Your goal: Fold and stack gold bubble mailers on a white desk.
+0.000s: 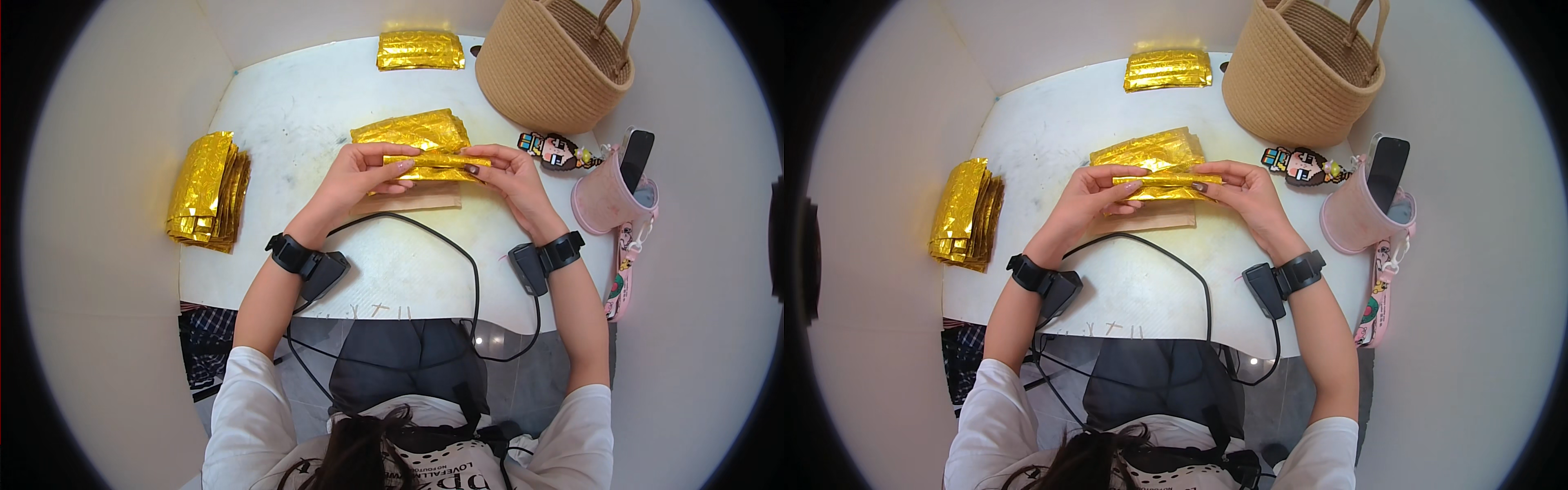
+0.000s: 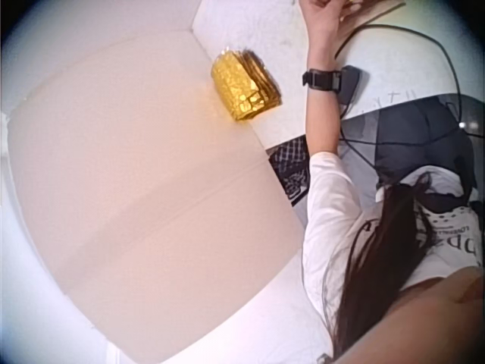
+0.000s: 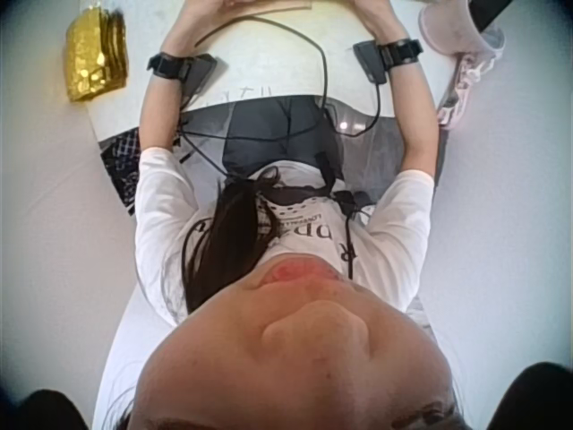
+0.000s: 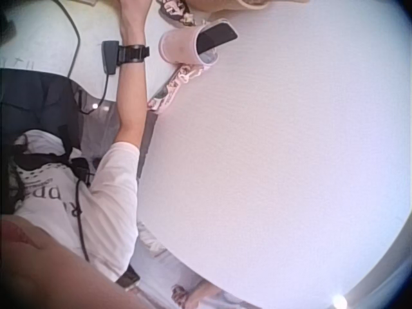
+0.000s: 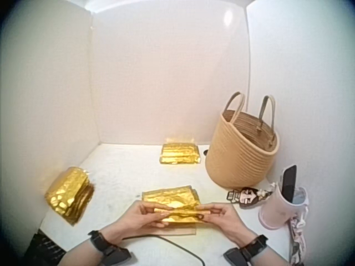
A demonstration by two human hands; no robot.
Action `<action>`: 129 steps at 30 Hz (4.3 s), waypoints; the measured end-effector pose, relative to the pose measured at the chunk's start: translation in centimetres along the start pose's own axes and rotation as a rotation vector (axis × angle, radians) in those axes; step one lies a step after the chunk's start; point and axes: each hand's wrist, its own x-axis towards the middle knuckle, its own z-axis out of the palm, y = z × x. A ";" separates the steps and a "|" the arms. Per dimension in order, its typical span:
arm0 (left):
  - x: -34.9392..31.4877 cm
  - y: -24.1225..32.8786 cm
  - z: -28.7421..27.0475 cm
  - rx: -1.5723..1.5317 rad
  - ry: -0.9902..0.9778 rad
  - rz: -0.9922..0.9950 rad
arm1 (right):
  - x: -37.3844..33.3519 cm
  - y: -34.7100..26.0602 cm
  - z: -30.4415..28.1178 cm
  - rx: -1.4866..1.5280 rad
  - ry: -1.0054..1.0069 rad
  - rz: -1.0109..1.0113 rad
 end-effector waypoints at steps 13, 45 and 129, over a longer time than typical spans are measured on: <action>-0.1 0.2 0.0 0.030 0.010 0.061 | -0.4 -1.5 1.0 -0.008 0.034 0.092; -0.1 -0.2 -0.2 0.044 0.015 0.116 | 0.0 -0.3 0.5 -0.030 -0.029 -0.016; -1.6 -0.2 3.2 0.431 -0.029 0.267 | -1.2 0.2 3.3 -0.098 0.040 -0.130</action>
